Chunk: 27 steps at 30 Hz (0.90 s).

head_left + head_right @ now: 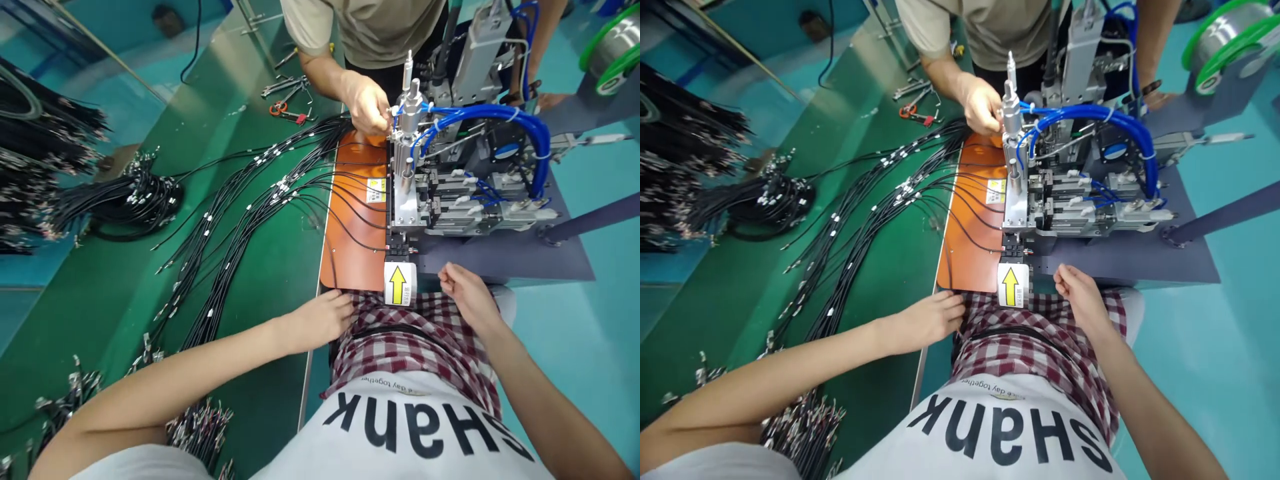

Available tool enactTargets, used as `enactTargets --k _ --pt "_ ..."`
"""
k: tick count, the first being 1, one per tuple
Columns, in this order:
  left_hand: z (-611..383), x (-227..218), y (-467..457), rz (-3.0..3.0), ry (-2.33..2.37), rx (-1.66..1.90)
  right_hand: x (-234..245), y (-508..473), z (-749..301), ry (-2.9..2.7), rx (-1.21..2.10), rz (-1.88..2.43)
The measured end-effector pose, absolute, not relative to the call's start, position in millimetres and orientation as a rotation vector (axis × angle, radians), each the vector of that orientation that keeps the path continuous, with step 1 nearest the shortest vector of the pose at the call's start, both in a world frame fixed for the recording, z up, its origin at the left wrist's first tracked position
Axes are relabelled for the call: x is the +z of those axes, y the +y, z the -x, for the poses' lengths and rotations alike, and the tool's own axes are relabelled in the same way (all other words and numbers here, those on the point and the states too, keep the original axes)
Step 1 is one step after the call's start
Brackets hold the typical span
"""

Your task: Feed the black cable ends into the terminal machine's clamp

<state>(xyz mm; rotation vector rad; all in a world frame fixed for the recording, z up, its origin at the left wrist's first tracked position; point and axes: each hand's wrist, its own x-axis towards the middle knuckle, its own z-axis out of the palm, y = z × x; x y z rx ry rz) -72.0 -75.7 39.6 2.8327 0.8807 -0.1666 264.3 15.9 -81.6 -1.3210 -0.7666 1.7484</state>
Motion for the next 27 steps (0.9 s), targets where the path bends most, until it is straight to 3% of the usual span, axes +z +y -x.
enactTargets --k 6,10,18,27 --pt "32.3 45.3 -41.4 -2.318 1.120 0.634 -25.8 -5.1 -235.7 -1.336 1.536 1.216" --pt "-2.7 29.7 -37.2 -2.109 1.194 0.823 -4.2 -17.6 -221.8 -1.565 1.538 1.139" --pt "-9.5 19.8 -33.5 -2.024 1.265 0.811 -4.0 -17.4 -209.3 -1.707 1.144 1.229" --pt "1.0 34.5 -16.4 -1.725 1.061 0.550 -9.2 2.4 -235.5 -2.173 0.843 0.955"
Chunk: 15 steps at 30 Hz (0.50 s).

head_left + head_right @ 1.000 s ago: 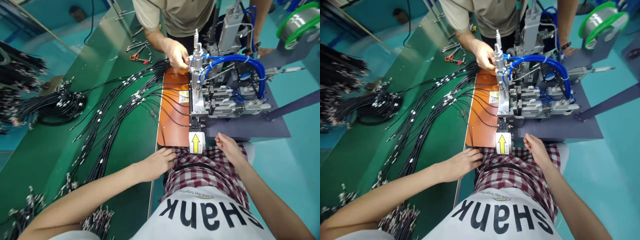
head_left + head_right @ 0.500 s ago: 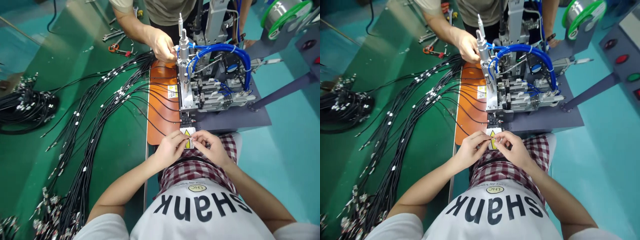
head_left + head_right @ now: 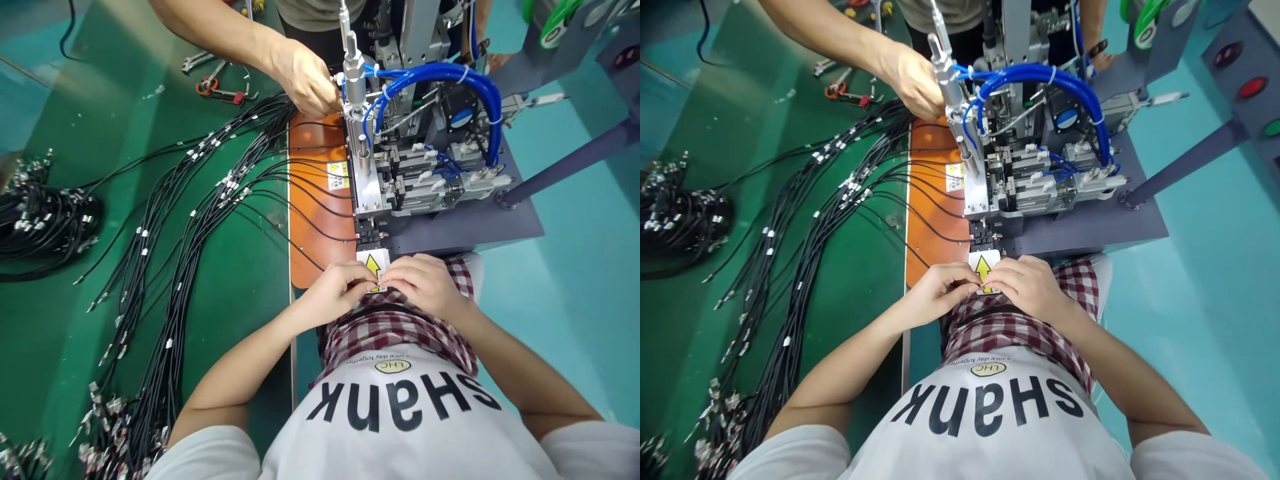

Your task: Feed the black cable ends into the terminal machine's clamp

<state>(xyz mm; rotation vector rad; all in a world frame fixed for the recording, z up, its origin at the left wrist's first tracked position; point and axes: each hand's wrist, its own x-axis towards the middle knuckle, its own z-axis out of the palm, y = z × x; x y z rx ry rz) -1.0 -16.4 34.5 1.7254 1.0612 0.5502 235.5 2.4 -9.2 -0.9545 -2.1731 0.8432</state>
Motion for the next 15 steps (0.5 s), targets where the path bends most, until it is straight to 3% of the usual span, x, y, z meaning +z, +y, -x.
enactTargets --k 3,9,15 --pt "1.0 32.0 -15.8 -1.670 1.147 0.612 -7.5 3.8 -240.9 -1.951 0.943 1.123" --pt "-4.2 23.6 -14.6 -1.620 1.204 0.747 -8.7 1.0 -230.3 -1.342 1.733 1.147" --pt "-3.8 14.5 -12.5 -1.430 1.173 0.774 -17.2 5.8 -218.2 -1.247 1.779 1.113"
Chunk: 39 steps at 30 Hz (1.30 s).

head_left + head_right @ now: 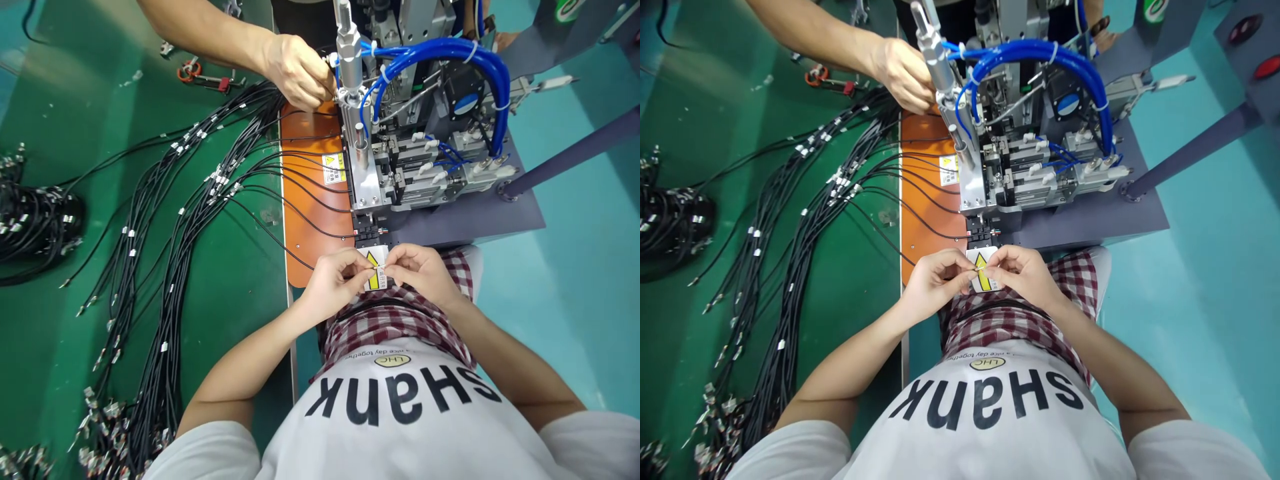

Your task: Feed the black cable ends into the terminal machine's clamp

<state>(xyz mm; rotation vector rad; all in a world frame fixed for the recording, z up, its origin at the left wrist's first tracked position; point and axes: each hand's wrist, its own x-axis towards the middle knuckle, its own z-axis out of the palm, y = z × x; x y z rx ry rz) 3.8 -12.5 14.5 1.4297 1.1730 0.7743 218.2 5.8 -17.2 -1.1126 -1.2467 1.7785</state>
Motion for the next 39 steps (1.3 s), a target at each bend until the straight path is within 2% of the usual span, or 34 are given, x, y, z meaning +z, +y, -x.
enactTargets --k 21,28,31,39 --pt "-11.5 -5.1 -16.4 -1.276 1.179 1.003 -28.0 2.2 -205.0 -1.294 1.632 1.147" --pt "-9.9 1.7 -8.4 -1.060 1.063 0.952 -24.9 3.9 -207.1 -1.401 1.609 1.151" --pt "-10.3 2.2 -5.3 -0.941 1.037 0.905 -23.7 1.8 -204.8 -1.434 1.557 1.149" --pt "-16.0 -7.9 -7.4 -0.872 1.014 1.065 -25.8 -8.2 -192.6 -1.495 1.347 1.172"
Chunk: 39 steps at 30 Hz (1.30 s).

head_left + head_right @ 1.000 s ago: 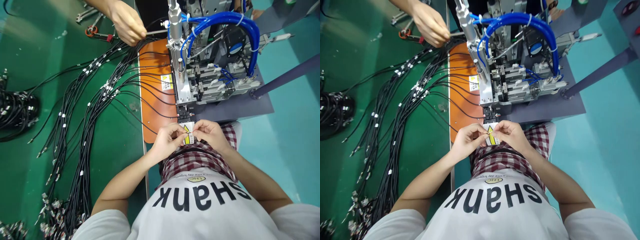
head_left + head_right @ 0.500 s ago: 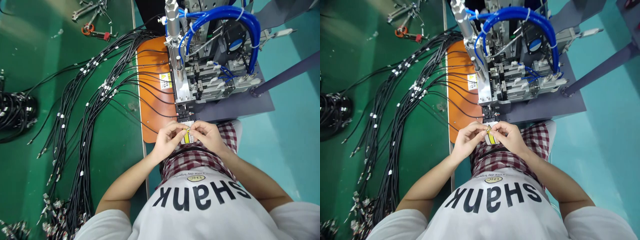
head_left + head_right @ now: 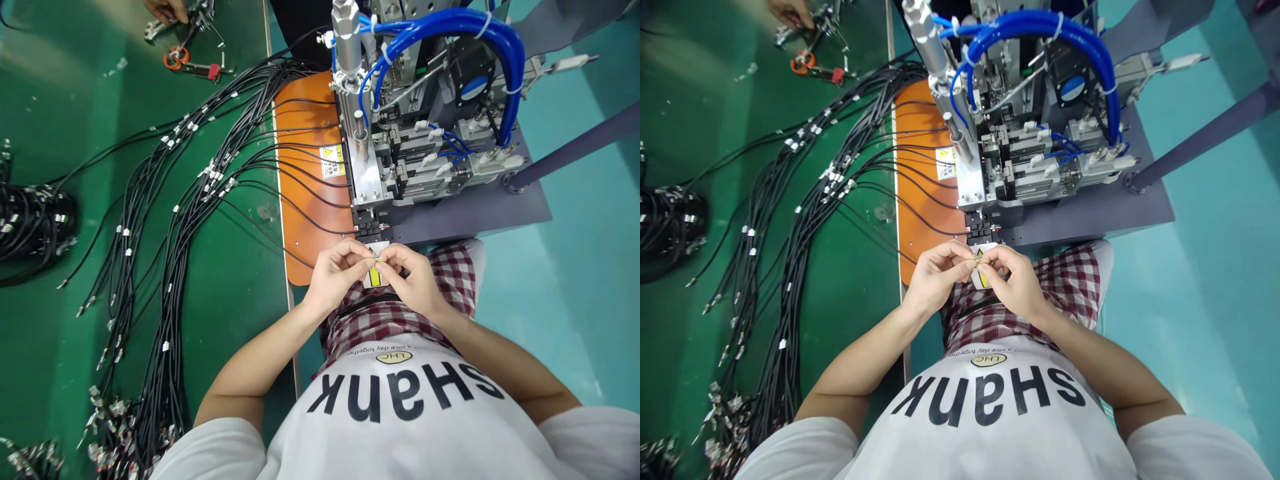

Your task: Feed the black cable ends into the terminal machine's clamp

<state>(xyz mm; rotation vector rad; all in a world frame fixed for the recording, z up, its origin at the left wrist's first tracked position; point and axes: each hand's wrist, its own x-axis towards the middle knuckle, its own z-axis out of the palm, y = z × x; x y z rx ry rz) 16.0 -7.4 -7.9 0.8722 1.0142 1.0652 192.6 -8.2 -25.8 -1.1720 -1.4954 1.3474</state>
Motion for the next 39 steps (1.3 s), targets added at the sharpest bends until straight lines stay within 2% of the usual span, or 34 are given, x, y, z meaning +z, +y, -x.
enactTargets --k 15,39 --pt "-20.8 -14.0 -10.8 -0.828 1.055 1.132 -28.7 -5.8 -190.7 -1.531 1.245 1.221" --pt "-23.2 -6.2 -11.1 -0.909 1.161 0.995 -17.0 -7.3 -193.6 -1.495 1.154 1.286"
